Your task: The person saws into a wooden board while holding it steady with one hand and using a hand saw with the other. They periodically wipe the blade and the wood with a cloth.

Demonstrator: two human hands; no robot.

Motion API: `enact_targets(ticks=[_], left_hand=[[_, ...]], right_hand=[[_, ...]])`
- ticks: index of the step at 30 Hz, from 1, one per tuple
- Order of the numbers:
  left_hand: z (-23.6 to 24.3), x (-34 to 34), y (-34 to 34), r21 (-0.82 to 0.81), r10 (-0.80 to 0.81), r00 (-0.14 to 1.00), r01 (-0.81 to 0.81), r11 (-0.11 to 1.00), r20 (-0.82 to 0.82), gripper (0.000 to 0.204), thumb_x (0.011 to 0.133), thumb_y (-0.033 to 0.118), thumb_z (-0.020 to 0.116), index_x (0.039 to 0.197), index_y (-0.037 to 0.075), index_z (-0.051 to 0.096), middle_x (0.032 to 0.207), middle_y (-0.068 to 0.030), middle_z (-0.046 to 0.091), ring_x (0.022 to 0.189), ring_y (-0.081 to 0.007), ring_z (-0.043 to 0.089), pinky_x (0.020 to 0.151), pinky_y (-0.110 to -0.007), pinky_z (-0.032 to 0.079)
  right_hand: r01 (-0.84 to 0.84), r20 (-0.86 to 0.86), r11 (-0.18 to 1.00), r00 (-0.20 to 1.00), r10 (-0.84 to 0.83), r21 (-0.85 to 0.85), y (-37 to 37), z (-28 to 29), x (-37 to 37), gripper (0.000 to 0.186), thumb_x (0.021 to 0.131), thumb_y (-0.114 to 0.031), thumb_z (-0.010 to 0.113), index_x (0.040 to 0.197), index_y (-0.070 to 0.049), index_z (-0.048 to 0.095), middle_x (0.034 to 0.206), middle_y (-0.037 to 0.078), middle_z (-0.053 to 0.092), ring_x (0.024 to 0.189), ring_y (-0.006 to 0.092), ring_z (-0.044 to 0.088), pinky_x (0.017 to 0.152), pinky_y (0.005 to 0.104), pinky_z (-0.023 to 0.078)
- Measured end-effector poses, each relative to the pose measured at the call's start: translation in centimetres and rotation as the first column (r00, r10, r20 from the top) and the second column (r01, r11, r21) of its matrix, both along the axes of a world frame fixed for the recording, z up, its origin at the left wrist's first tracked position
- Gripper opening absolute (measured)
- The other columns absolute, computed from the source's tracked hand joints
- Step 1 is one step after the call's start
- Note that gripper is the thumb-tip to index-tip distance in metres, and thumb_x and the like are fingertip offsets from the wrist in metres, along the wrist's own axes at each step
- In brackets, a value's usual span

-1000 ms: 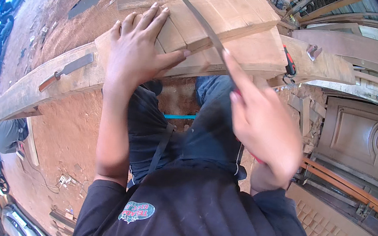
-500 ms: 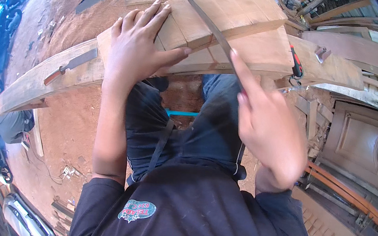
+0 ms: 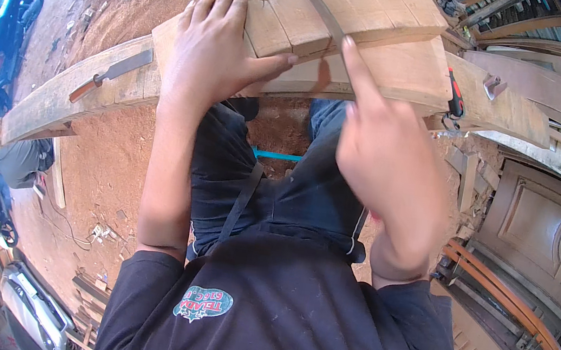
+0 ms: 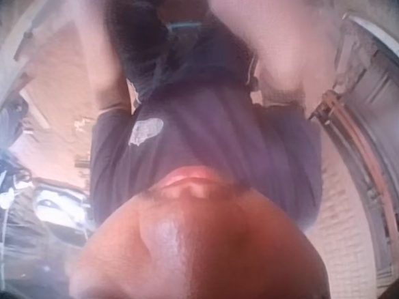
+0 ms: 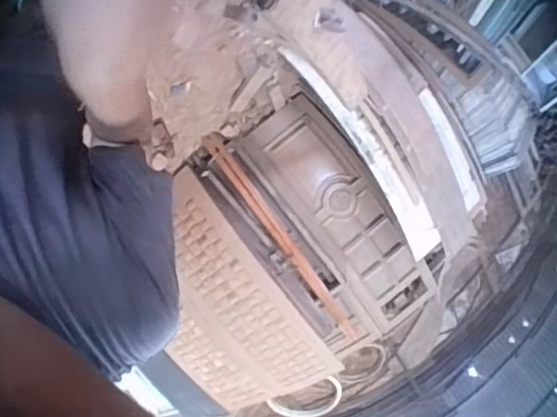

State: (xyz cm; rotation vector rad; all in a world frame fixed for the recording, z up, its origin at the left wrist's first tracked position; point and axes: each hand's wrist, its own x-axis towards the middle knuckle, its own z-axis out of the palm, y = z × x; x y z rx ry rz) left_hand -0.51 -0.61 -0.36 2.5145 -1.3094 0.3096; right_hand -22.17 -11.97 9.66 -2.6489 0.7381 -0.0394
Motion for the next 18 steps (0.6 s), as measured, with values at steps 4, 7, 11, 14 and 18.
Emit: enact_targets(ticks=[4, 7, 11, 14, 18], left_hand=[[0.2, 0.1, 0.2, 0.009, 0.006, 1.000, -0.006, 1.000, 0.007, 0.128, 0.074, 0.080, 0.081, 0.157, -0.013, 0.051, 0.164, -0.0300, 0.051, 0.156, -0.0439, 0.043, 0.130, -0.051, 0.033], [0.2, 0.0, 0.2, -0.001, 0.000, 1.000, 0.000, 1.000, 0.013, 0.126, 0.075, 0.081, 0.079, 0.155, -0.012, 0.052, 0.162, -0.0297, 0.053, 0.155, -0.0438, 0.045, 0.130, -0.052, 0.032], [0.3, 0.1, 0.2, -0.013, -0.003, 1.000, 0.002, 1.000, -0.022, 0.126, 0.075, 0.082, 0.079, 0.154, -0.012, 0.053, 0.162, -0.0291, 0.054, 0.155, -0.0430, 0.045, 0.130, -0.053, 0.032], [0.1, 0.1, 0.2, 0.003, 0.013, 1.000, -0.012, 1.000, -0.011, 0.127, 0.074, 0.083, 0.079, 0.155, -0.011, 0.053, 0.162, -0.0285, 0.054, 0.156, -0.0424, 0.044, 0.130, -0.052, 0.032], [0.3, -0.2, 0.3, 0.005, 0.016, 1.000, -0.016, 1.000, -0.006, 0.127, 0.075, 0.083, 0.079, 0.156, -0.011, 0.052, 0.163, -0.0282, 0.053, 0.156, -0.0425, 0.045, 0.130, -0.051, 0.032]], right_hand=[[-0.040, 0.036, 0.998, 0.999, 0.039, 0.040, -1.6, -1.6, 1.5, 0.067, 0.099, -0.006, 0.054, 0.165, -0.008, 0.047, 0.083, 0.035, 0.068, 0.081, 0.0552, 0.068, 0.084, 0.0598, 0.052], [-0.037, 0.033, 0.992, 0.999, 0.033, 0.119, -1.8, -1.6, 1.5, 0.067, 0.098, -0.006, 0.054, 0.165, -0.008, 0.047, 0.081, 0.035, 0.068, 0.078, 0.0547, 0.067, 0.083, 0.0594, 0.051], [-0.043, 0.055, 0.989, 0.998, 0.036, 0.139, -1.7, -1.2, 2.1, 0.069, 0.097, -0.005, 0.053, 0.166, -0.010, 0.046, 0.081, 0.035, 0.068, 0.078, 0.0548, 0.067, 0.083, 0.0593, 0.051], [-0.045, 0.073, 0.993, 0.997, 0.038, 0.108, -2.0, -1.8, 1.5, 0.070, 0.097, -0.004, 0.053, 0.167, -0.011, 0.046, 0.083, 0.035, 0.068, 0.079, 0.0552, 0.067, 0.083, 0.0591, 0.051], [-0.045, 0.059, 0.985, 0.998, 0.036, 0.167, -1.6, 0.5, -2.3, 0.068, 0.098, -0.007, 0.053, 0.166, -0.011, 0.047, 0.085, 0.034, 0.069, 0.081, 0.0561, 0.067, 0.083, 0.0593, 0.052]])
